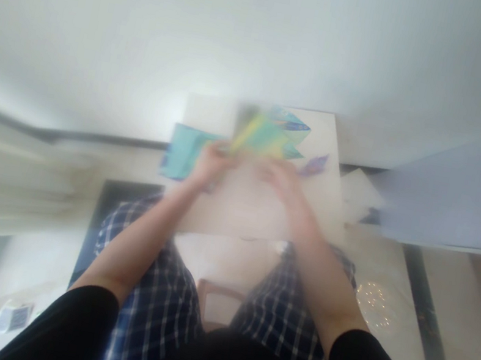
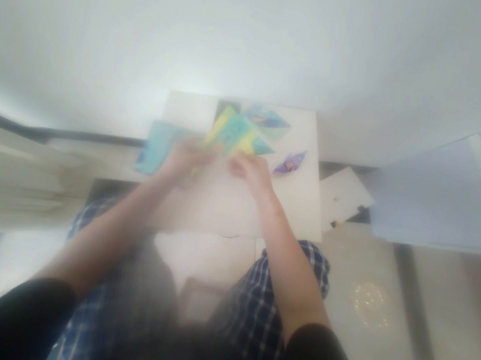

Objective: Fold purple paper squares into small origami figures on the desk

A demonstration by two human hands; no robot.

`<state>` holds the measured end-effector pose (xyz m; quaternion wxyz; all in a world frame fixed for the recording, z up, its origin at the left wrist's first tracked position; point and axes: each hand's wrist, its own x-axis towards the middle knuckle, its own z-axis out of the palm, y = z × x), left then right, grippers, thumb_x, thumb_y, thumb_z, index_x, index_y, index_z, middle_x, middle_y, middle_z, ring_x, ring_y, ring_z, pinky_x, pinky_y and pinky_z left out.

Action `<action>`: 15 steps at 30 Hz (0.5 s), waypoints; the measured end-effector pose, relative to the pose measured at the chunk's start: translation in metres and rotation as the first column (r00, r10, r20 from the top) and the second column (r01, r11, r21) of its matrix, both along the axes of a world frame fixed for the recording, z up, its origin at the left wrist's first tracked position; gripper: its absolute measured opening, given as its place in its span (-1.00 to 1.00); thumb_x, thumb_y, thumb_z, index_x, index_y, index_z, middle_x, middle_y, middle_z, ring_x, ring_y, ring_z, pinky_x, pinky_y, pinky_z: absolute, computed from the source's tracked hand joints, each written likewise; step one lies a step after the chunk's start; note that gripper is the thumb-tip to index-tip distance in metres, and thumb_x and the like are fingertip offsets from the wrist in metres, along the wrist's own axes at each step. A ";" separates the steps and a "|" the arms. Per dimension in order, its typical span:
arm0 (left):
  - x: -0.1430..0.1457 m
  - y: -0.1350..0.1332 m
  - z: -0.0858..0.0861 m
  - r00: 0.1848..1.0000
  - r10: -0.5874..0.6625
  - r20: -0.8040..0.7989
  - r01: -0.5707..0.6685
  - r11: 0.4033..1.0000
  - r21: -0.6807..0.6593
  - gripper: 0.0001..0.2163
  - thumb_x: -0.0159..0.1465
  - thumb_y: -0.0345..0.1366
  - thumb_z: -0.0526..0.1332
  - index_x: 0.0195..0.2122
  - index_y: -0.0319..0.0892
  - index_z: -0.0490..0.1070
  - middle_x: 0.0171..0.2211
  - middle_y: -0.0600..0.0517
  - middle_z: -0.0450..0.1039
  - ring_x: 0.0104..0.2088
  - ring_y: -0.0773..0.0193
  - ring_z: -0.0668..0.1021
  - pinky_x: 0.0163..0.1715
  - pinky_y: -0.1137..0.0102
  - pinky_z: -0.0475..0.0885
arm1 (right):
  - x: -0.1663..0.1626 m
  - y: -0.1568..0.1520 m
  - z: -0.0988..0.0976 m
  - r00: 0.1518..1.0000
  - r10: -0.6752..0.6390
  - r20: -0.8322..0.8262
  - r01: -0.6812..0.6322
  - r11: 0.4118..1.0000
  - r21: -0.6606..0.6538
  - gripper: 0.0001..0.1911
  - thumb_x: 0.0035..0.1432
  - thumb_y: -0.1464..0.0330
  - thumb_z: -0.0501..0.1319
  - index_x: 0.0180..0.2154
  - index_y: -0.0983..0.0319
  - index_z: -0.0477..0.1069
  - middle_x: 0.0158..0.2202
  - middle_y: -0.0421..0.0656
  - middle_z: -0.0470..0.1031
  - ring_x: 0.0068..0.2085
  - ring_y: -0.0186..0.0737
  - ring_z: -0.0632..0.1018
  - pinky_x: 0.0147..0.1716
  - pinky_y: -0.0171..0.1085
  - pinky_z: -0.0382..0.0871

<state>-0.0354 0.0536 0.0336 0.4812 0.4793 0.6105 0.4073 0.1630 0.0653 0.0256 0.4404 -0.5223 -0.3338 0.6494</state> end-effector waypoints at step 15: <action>0.015 -0.004 -0.041 0.982 0.095 0.165 -0.080 0.992 -0.096 -0.73 -0.03 -0.18 0.48 -0.35 -0.20 0.55 -0.32 -0.05 0.61 -0.10 0.01 0.62 -0.13 0.27 0.55 | -0.026 -0.020 -0.003 0.999 -0.009 0.044 0.011 0.999 -0.050 -0.73 -0.05 0.19 0.43 -0.33 0.21 0.55 -0.28 -0.11 0.64 -0.31 -0.26 0.62 -0.38 -0.33 0.56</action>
